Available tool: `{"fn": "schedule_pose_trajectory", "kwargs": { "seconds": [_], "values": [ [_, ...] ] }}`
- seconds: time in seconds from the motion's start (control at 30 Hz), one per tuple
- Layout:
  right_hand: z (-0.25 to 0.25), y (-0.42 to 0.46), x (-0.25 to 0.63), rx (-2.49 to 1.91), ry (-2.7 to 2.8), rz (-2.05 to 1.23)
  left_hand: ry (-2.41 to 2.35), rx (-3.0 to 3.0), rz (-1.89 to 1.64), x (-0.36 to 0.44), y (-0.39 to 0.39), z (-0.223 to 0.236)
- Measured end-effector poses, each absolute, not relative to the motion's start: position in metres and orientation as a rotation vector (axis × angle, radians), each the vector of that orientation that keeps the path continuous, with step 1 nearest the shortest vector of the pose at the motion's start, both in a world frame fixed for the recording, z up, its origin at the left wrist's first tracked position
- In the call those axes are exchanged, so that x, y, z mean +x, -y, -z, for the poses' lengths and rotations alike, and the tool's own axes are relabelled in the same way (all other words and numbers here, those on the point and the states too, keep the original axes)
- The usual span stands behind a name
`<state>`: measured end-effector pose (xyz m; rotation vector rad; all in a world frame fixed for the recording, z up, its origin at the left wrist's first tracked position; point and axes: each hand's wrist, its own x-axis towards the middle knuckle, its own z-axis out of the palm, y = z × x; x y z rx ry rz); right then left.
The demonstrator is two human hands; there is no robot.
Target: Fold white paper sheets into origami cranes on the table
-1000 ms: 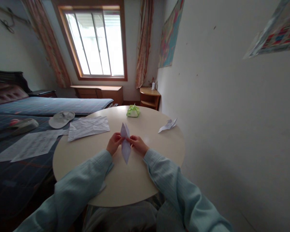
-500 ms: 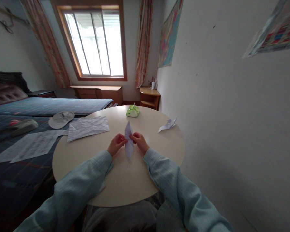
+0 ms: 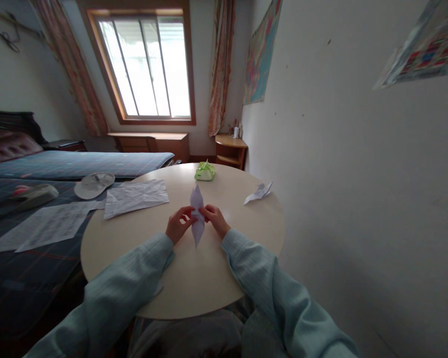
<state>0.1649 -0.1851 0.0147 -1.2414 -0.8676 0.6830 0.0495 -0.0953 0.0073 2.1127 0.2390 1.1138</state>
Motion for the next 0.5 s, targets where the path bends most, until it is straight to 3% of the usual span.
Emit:
{"fn": "schedule_pose_trajectory", "kwargs": {
  "seconds": [0.2, 0.5],
  "values": [
    [-0.028, 0.194, 0.158, -1.24, 0.892, -0.579, -0.238, 2.283, -1.357, 0.043, 0.099, -0.016],
    [-0.03, 0.197, 0.156, -1.172, 0.946, -0.623, -0.28, 2.265, -1.457, 0.04, 0.103, -0.018]
  ]
}}
